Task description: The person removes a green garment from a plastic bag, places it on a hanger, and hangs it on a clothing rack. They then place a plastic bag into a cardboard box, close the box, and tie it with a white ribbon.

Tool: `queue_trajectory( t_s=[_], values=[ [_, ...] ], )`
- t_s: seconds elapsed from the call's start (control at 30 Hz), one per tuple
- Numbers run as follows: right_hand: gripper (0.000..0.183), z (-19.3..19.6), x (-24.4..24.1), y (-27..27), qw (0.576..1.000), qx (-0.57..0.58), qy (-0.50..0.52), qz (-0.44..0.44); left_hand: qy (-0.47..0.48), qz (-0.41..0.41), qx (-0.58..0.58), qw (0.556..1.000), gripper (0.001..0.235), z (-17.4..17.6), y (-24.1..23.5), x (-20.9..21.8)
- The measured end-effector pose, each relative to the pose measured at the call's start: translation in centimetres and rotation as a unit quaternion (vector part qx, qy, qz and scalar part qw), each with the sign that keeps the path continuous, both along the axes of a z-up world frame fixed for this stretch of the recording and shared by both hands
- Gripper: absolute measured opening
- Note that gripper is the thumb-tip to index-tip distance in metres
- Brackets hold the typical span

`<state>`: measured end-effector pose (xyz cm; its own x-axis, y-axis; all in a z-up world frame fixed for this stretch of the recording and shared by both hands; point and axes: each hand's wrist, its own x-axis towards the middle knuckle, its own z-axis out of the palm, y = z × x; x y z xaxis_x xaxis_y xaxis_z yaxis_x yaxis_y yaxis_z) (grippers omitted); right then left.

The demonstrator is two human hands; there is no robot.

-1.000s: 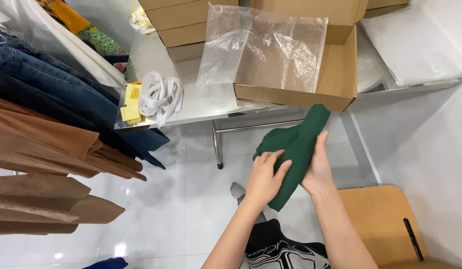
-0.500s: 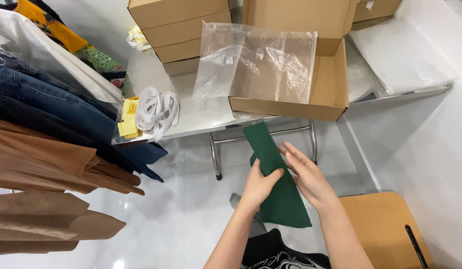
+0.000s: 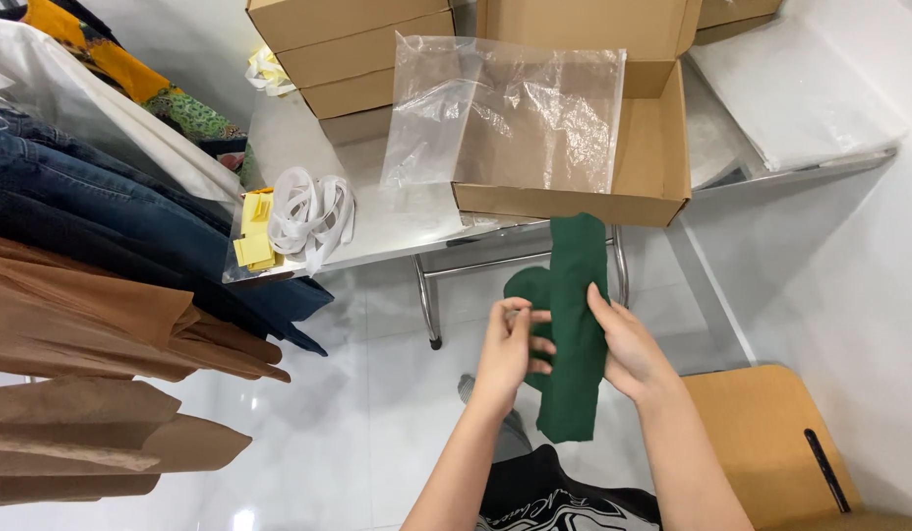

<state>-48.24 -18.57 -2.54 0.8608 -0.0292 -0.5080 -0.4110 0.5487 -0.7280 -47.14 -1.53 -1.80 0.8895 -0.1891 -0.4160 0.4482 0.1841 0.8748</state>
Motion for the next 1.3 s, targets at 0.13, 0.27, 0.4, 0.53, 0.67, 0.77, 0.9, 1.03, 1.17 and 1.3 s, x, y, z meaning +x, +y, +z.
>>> queue_trajectory(
  t_s=[0.13,0.27,0.4,0.53,0.67,0.77,0.9,1.03,1.17,1.3],
  values=[
    [0.056,0.2,0.5,0.9,0.999,0.010,0.002,0.052,-0.061,-0.098,0.085,0.990,0.027,-8.2,-0.3,1.0],
    [0.059,1.5,0.7,1.8,0.995,-0.053,0.019,0.077,-0.074,-0.087,0.038,0.993,0.028,-4.8,-0.3,0.4],
    [0.063,5.4,0.0,3.0,0.991,-0.091,0.037,0.087,0.017,-0.085,-0.016,0.996,0.064,0.8,1.0,-0.6],
    [0.064,6.2,-0.2,3.3,0.990,-0.092,0.029,0.103,0.094,-0.018,-0.097,0.991,0.039,-4.0,1.3,0.4],
    [0.069,6.7,-0.5,2.9,0.962,-0.219,0.003,0.162,0.066,0.040,-0.065,0.995,0.044,-0.9,1.4,0.5],
    [0.069,6.6,-0.7,2.9,0.953,-0.245,0.006,0.180,0.011,0.033,0.006,0.999,0.040,0.9,0.9,-0.2],
    [0.074,6.3,-0.9,3.3,0.971,-0.199,0.002,0.129,-0.169,-0.031,0.109,0.979,0.034,1.0,0.4,-0.8],
    [0.052,-0.9,0.3,1.2,0.982,-0.173,-0.005,0.071,-0.214,-0.077,0.146,0.963,0.036,2.3,0.7,-1.0],
    [0.052,1.3,0.0,1.5,0.988,-0.137,0.000,0.070,-0.211,-0.065,0.209,0.953,0.057,2.3,0.8,-1.1],
    [0.053,0.4,-0.2,1.3,0.997,-0.045,-0.003,0.066,-0.179,-0.007,0.231,0.956,0.065,0.9,1.4,-0.9]
  ],
)
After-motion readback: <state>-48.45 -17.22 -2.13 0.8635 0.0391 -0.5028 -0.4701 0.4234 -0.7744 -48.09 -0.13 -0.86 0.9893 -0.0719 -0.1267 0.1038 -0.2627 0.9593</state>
